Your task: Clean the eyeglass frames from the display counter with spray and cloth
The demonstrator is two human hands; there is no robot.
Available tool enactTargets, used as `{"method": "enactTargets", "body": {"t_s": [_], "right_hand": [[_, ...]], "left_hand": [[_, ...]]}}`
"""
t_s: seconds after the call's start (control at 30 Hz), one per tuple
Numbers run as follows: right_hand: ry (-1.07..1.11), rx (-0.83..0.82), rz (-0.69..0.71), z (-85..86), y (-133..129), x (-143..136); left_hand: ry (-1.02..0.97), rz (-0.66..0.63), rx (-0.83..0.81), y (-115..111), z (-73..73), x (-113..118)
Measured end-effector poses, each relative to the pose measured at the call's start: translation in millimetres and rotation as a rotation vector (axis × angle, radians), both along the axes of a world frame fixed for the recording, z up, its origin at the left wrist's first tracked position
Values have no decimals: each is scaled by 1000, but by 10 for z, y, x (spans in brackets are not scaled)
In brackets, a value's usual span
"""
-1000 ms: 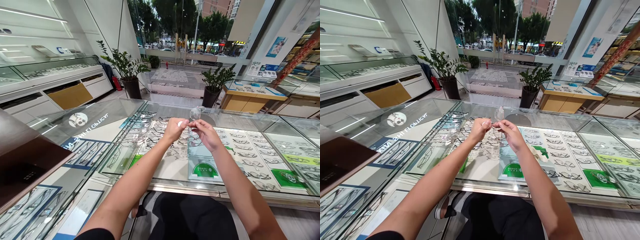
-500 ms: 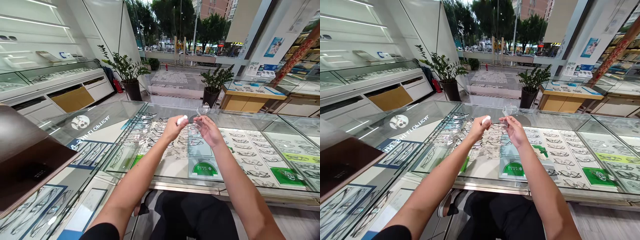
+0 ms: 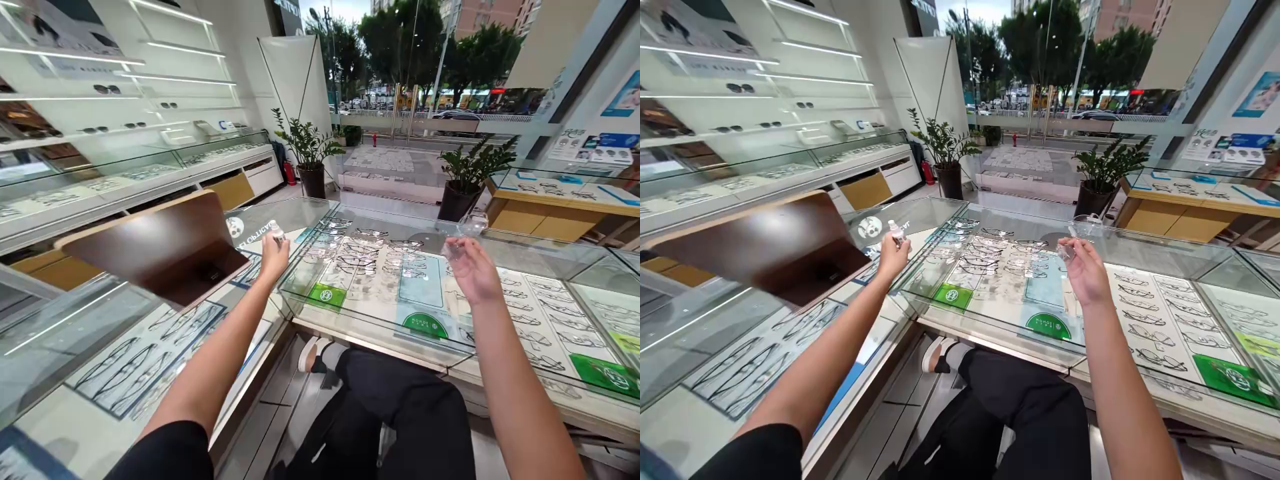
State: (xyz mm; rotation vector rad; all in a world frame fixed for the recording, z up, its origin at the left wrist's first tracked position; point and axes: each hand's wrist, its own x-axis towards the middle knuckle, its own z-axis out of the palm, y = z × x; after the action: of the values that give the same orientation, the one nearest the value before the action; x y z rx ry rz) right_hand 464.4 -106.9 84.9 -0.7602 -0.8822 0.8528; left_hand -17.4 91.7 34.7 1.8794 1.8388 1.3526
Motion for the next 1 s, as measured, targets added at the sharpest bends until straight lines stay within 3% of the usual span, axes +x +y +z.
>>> {"method": "enactTargets", "body": {"t_s": [0.1, 0.2, 0.43, 0.57, 0.67, 0.8, 0.9, 0.93, 1.0], "right_hand": [[3, -8, 7, 68, -300, 47], [-13, -11, 12, 215, -538, 97], [-16, -6, 14, 544, -1025, 162], [-8, 3, 17, 599, -1245, 164], [11, 14, 17, 595, -1373, 175], [41, -8, 0, 501, -1520, 191], [70, -49, -22, 361, -1633, 151], [85, -64, -30, 304, -1677, 122], [123, -98, -51, 180, -1790, 48]], "left_hand": [[68, 110, -29, -47, -108, -317], [101, 166, -84, -94, -167, -424], [99, 229, -134, -130, -185, -421], [79, 255, -125, -188, -167, -371], [47, 291, -94, -363, -145, -279], [28, 342, 72, -846, -61, 75], [97, 282, 231, -1296, 59, 660], [87, 204, 224, -1434, 102, 919], [95, -69, 172, -1668, 181, 1503]]}}
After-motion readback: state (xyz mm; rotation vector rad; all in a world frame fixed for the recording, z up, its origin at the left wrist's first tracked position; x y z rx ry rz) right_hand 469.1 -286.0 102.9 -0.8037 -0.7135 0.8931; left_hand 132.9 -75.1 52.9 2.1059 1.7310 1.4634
